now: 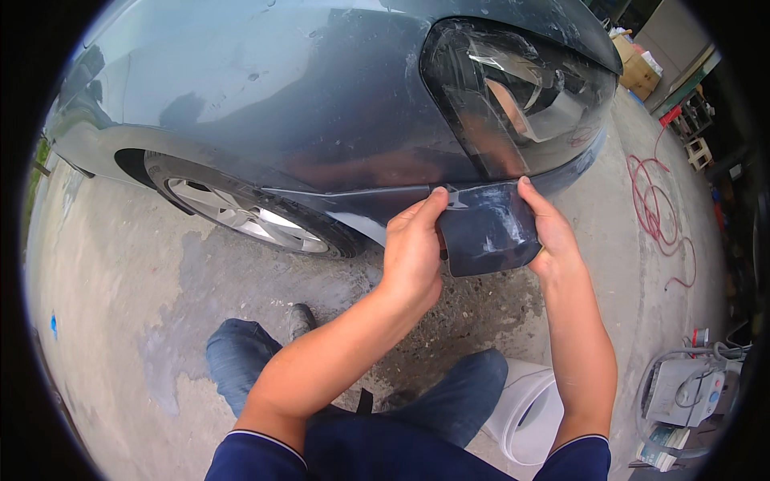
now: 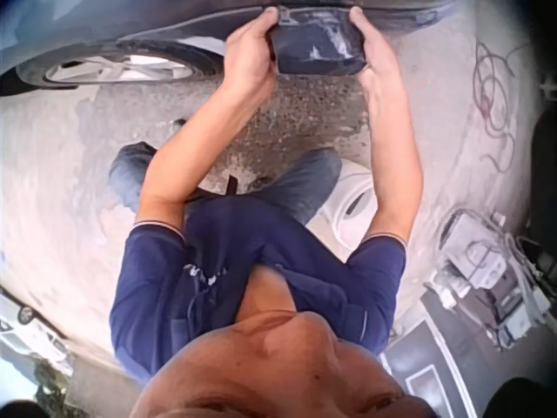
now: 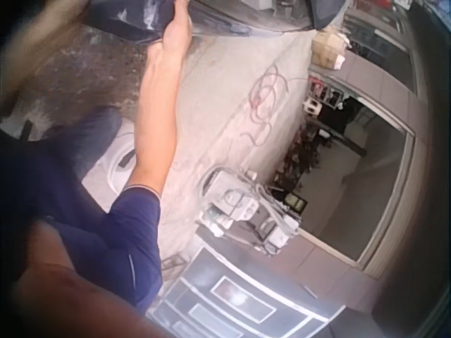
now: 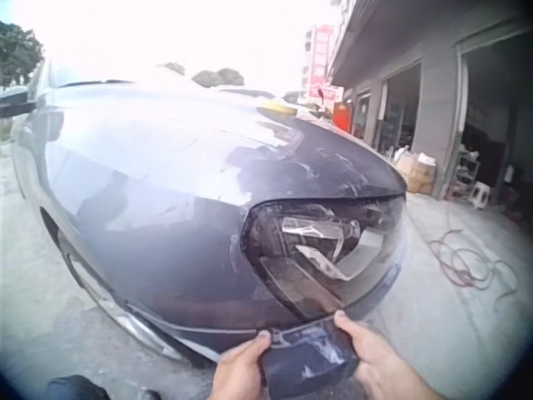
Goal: The person sands the front bumper of a grey car using a green sanding block and a black sanding pad. They repeatedly dip the sanding block into a bucket of water and rub the surface of the bumper, focusing on the area around the headlight and the lower edge.
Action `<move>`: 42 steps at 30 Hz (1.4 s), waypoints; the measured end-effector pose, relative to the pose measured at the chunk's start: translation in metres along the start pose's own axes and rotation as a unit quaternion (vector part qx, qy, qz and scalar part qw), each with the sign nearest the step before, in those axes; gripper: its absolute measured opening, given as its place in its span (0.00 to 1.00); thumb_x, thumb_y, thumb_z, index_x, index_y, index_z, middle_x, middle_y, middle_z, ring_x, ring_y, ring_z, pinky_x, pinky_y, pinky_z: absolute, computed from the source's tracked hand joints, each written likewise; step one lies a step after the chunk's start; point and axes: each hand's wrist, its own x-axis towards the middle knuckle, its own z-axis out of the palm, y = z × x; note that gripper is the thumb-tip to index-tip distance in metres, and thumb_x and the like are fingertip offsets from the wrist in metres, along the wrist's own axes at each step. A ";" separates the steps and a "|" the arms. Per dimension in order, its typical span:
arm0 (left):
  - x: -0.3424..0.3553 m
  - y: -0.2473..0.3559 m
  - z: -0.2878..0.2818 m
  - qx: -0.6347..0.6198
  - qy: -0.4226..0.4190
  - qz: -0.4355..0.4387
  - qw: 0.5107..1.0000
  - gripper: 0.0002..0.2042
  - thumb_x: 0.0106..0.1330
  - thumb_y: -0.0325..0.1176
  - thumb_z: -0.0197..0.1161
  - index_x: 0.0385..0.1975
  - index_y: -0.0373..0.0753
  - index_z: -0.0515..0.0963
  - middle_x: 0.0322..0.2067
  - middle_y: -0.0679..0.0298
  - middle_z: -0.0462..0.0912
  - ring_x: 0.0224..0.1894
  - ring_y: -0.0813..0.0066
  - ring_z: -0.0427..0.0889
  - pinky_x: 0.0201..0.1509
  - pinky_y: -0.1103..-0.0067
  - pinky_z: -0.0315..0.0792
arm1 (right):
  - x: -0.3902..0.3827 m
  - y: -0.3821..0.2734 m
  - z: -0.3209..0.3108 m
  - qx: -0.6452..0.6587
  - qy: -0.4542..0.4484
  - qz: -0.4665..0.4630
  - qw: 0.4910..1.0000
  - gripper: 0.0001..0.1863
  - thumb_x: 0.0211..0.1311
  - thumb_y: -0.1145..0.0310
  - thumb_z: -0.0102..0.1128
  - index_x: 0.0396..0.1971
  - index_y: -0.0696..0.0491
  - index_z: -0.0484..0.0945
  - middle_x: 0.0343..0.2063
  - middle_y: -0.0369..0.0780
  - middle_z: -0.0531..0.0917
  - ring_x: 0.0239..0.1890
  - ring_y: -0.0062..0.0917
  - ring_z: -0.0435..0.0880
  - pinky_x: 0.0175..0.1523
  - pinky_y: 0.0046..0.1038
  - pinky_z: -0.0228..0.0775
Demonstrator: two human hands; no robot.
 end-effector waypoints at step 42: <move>-0.085 -0.130 -0.049 0.411 -0.174 0.182 0.876 0.10 0.75 0.33 0.58 0.42 0.33 0.82 0.33 0.47 0.83 0.34 0.46 0.83 0.37 0.63 0.75 | -0.159 0.167 -0.106 0.080 0.155 -0.131 0.976 0.23 0.68 0.77 0.54 0.62 0.58 0.68 0.55 0.44 0.80 0.58 0.30 0.81 0.63 0.35 0.75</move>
